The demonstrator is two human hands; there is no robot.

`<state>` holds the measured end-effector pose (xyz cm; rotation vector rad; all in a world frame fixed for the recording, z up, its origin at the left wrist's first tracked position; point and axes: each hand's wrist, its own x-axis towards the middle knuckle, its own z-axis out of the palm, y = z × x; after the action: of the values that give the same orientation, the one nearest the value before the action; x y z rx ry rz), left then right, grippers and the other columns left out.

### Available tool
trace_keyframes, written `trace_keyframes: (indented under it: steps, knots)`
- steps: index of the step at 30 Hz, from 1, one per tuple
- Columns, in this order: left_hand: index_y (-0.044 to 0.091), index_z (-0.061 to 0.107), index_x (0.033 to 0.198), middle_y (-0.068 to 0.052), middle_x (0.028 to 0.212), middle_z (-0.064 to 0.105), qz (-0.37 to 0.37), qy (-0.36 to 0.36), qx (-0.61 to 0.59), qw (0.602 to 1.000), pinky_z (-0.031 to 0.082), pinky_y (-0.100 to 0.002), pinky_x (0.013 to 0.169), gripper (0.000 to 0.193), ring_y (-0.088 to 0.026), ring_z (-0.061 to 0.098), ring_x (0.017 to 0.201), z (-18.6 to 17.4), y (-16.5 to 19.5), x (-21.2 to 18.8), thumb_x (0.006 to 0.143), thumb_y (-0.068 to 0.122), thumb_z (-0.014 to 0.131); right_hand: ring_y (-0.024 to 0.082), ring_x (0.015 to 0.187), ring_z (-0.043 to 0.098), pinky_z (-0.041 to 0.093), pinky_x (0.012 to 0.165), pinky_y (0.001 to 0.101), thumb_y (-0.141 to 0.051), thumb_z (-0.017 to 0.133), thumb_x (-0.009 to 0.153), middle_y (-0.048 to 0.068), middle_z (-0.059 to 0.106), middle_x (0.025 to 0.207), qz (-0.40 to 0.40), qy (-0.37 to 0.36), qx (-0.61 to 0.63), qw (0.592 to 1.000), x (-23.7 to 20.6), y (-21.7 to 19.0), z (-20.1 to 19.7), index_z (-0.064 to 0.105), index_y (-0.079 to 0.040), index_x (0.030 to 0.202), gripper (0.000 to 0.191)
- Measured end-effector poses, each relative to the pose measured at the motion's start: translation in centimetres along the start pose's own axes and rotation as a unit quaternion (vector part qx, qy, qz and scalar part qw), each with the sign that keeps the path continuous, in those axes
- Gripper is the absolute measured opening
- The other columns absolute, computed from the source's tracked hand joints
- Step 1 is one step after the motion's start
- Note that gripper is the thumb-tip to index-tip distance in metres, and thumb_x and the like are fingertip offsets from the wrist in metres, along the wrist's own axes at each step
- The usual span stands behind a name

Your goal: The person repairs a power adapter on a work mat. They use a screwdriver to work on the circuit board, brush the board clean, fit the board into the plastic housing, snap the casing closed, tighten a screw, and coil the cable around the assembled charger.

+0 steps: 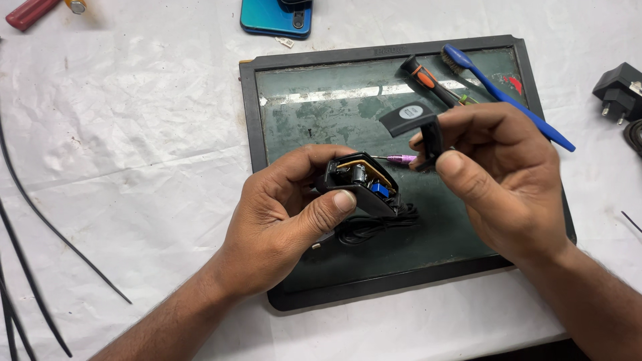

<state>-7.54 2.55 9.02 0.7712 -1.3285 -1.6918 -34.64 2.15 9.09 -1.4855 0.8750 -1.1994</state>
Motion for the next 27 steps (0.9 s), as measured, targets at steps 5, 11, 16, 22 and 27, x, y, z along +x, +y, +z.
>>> trace_keyframes:
  steps: [5,11,16,22,27]
  knots:
    - [0.001,0.060,0.137,-0.010,0.115,0.071,-0.005,0.008,-0.001,1.000,0.066,-0.033,0.093,0.042,-0.014,0.070,0.106,-0.1,-0.3,0.2,0.101,0.020,0.068,0.015,0.108,0.073,0.062,0.097,0.0302,-0.008,0.068,0.106,0.014,0.071,0.113,-0.022,-0.012,-0.060,0.998,-0.6,-0.4,0.1,0.057,0.001,0.129,0.027]
    - [0.000,0.059,0.139,-0.012,0.121,0.072,-0.003,-0.022,-0.028,0.999,0.067,-0.036,0.103,0.041,-0.017,0.072,0.114,-0.4,0.0,0.4,0.103,0.018,0.067,0.016,0.109,0.071,0.064,0.099,0.0317,-0.008,0.068,0.102,0.015,0.067,0.118,-0.045,-0.006,-0.077,0.996,-1.0,-1.0,0.5,0.056,0.001,0.132,0.034]
    - [-0.001,0.060,0.140,-0.012,0.119,0.072,0.000,-0.033,-0.050,0.998,0.066,-0.038,0.103,0.041,-0.018,0.072,0.112,-0.4,0.0,0.6,0.104,0.017,0.069,0.016,0.106,0.070,0.064,0.098,0.0335,-0.007,0.068,0.098,0.017,0.066,0.118,-0.044,-0.010,-0.067,0.997,-1.0,-1.4,0.6,0.056,0.002,0.127,0.033]
    - [-0.001,0.062,0.139,-0.012,0.115,0.075,-0.026,-0.027,-0.067,0.997,0.065,-0.038,0.096,0.042,-0.019,0.073,0.107,-0.8,-0.3,0.8,0.102,0.017,0.070,0.018,0.112,0.067,0.061,0.095,0.0334,-0.006,0.070,0.094,0.020,0.065,0.121,-0.057,-0.021,-0.063,0.996,-1.0,-1.3,0.4,0.056,0.003,0.126,0.036]
    - [-0.003,0.062,0.139,-0.014,0.119,0.074,-0.053,-0.037,-0.095,0.993,0.062,-0.039,0.100,0.043,-0.020,0.071,0.112,-1.0,-0.3,0.8,0.102,0.018,0.072,0.018,0.110,0.068,0.062,0.094,0.0322,-0.006,0.071,0.094,0.018,0.067,0.121,-0.068,-0.016,-0.062,0.996,-1.1,-1.0,0.3,0.057,0.002,0.127,0.036]
